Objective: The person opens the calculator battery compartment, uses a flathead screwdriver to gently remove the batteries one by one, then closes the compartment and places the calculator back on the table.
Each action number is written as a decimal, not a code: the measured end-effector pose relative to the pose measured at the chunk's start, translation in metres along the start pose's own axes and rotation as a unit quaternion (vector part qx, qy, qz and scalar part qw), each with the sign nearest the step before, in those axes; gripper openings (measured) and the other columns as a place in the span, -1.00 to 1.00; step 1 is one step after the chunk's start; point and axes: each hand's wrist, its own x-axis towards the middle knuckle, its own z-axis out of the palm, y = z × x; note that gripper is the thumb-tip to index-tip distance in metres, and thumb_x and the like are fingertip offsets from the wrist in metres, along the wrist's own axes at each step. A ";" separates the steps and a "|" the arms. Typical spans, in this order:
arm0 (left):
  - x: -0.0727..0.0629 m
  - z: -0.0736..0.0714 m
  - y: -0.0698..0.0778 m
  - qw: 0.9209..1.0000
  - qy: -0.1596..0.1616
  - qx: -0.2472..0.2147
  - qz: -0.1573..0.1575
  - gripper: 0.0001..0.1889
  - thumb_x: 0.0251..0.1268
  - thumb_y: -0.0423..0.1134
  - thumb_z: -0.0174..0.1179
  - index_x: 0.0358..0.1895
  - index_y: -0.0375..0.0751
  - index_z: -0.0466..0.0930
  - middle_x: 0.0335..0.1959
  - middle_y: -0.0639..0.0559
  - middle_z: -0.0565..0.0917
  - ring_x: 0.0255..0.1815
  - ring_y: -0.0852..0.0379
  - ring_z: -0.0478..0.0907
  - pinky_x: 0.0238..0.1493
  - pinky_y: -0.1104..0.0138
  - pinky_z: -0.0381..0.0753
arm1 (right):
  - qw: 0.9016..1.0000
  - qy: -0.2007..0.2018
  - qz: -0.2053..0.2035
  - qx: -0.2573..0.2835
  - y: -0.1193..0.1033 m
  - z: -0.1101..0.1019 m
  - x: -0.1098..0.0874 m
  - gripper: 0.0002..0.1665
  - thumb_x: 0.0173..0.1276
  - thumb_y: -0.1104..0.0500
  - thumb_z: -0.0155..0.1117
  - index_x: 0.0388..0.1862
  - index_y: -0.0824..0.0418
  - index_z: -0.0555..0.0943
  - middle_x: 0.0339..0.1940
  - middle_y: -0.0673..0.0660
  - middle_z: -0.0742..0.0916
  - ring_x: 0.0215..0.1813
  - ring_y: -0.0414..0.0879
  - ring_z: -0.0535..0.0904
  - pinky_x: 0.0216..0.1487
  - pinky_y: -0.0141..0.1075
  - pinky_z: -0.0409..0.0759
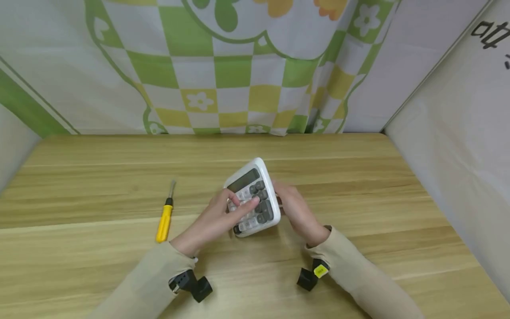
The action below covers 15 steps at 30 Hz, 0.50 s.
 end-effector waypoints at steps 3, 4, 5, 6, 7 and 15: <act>0.000 0.000 0.000 1.000 0.006 -0.002 -0.005 -0.40 0.18 0.33 0.12 -0.10 -0.15 0.29 -0.21 -0.08 0.35 -0.22 0.04 0.33 -0.35 0.32 0.29 | 0.999 -0.051 -0.005 -0.017 0.003 0.000 0.000 -0.41 0.56 0.00 -0.27 0.16 0.42 0.51 -0.06 0.29 0.69 -0.17 -0.16 0.64 -0.11 -0.25 0.62; -0.001 0.001 0.000 1.000 0.008 -0.003 -0.005 -0.40 0.18 0.33 0.13 -0.10 -0.14 0.29 -0.24 -0.07 0.34 -0.25 0.05 0.32 -0.37 0.32 0.28 | 0.997 -0.068 -0.003 -0.024 0.004 0.000 0.000 -0.40 0.56 -0.01 -0.28 0.19 0.42 0.49 -0.02 0.30 0.68 -0.14 -0.17 0.64 -0.07 -0.26 0.60; -0.001 0.001 -0.001 1.000 0.010 -0.004 -0.005 -0.41 0.17 0.32 0.14 -0.10 -0.14 0.29 -0.27 -0.06 0.33 -0.27 0.06 0.31 -0.38 0.32 0.27 | 0.996 -0.080 -0.002 -0.029 0.006 0.001 0.000 -0.39 0.56 -0.02 -0.30 0.21 0.41 0.47 0.01 0.32 0.66 -0.11 -0.16 0.63 -0.04 -0.27 0.59; -0.001 0.002 -0.001 1.000 0.011 -0.006 -0.004 -0.42 0.16 0.32 0.15 -0.11 -0.13 0.29 -0.29 -0.05 0.32 -0.28 0.07 0.30 -0.38 0.32 0.26 | 0.996 -0.089 -0.002 -0.033 0.007 0.002 0.000 -0.37 0.56 -0.03 -0.31 0.23 0.42 0.45 0.05 0.34 0.65 -0.08 -0.15 0.62 -0.01 -0.26 0.57; -0.001 0.002 -0.001 1.000 0.010 -0.008 -0.002 -0.42 0.16 0.32 0.15 -0.11 -0.12 0.29 -0.28 -0.05 0.32 -0.28 0.06 0.30 -0.38 0.31 0.26 | 0.995 -0.090 -0.001 -0.036 0.007 0.002 0.000 -0.36 0.56 -0.04 -0.31 0.24 0.42 0.44 0.06 0.35 0.65 -0.06 -0.13 0.62 0.02 -0.25 0.56; 0.000 0.001 -0.001 1.000 -0.002 -0.017 0.005 -0.43 0.16 0.30 0.16 -0.11 -0.10 0.29 -0.27 -0.07 0.37 -0.28 0.06 0.33 -0.38 0.32 0.29 | 0.994 -0.103 0.011 -0.019 0.010 0.005 0.004 -0.30 0.55 -0.12 -0.36 0.42 0.31 0.26 0.25 0.37 0.52 0.19 0.09 0.51 0.20 -0.07 0.49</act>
